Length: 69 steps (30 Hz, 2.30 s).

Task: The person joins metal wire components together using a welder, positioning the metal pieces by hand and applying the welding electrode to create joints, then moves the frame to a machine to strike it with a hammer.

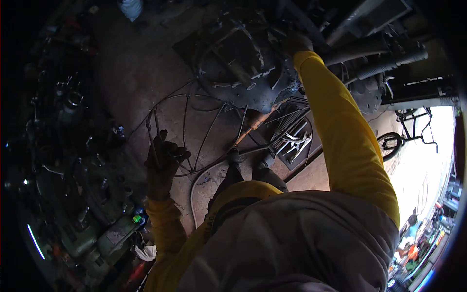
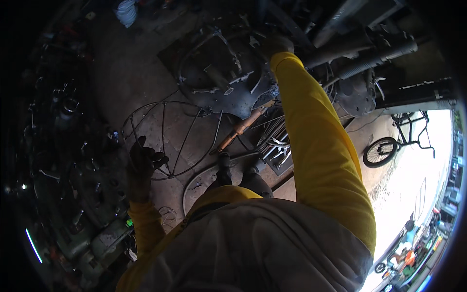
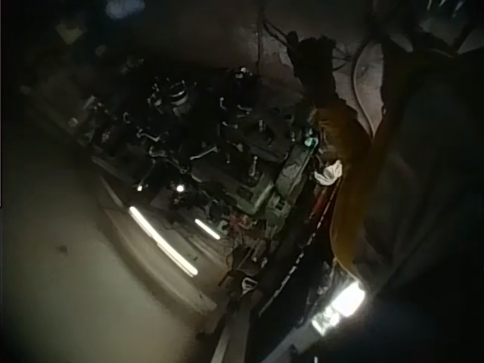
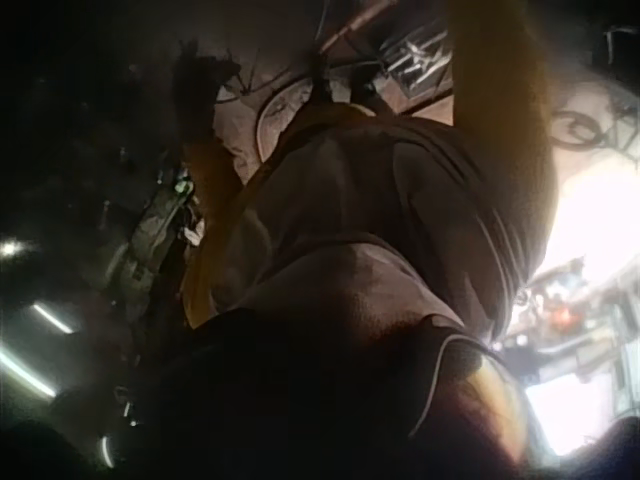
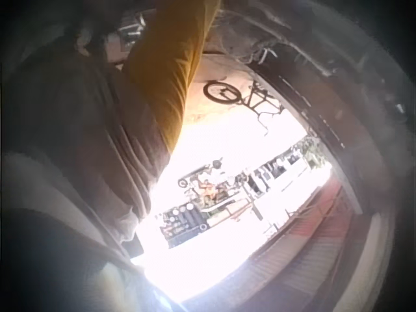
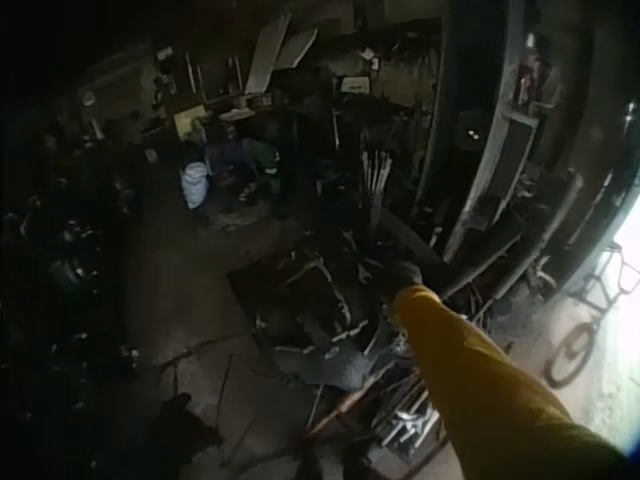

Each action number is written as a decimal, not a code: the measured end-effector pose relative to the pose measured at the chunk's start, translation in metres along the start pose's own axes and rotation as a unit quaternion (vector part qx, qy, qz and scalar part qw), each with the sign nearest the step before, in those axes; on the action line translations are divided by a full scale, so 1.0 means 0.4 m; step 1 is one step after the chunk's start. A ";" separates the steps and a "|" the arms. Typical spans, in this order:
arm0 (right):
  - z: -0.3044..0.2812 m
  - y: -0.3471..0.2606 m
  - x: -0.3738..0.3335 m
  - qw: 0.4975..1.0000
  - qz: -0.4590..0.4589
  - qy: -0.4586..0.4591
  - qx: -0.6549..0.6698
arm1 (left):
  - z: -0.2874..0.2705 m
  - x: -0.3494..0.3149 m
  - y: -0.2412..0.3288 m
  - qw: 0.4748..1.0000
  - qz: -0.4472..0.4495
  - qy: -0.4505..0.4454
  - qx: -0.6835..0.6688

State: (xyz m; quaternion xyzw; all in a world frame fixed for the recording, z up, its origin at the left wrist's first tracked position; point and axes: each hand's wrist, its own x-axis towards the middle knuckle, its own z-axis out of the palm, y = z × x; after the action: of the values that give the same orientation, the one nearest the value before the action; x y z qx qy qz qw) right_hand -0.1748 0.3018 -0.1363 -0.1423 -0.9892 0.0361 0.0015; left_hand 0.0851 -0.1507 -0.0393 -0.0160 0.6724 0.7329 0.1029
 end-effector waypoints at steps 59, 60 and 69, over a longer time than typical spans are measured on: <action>0.449 0.825 -2.272 0.524 0.678 -0.089 0.508 | 1.047 -0.402 -0.293 0.861 0.166 -0.347 0.332; 0.446 0.866 -2.272 0.535 0.669 -0.088 0.507 | 1.063 -0.400 -0.305 0.850 0.203 -0.346 0.342; 0.499 1.068 -2.291 0.617 0.612 -0.327 0.373 | 1.252 -0.444 -0.191 0.901 0.251 -0.260 0.240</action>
State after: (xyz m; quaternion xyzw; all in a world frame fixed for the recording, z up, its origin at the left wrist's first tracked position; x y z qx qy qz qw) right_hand 0.8220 0.4386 -0.3596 -0.6803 -0.5099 0.4384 -0.2916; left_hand 0.3296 0.3274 -0.0379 0.3696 0.7589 0.5290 0.0878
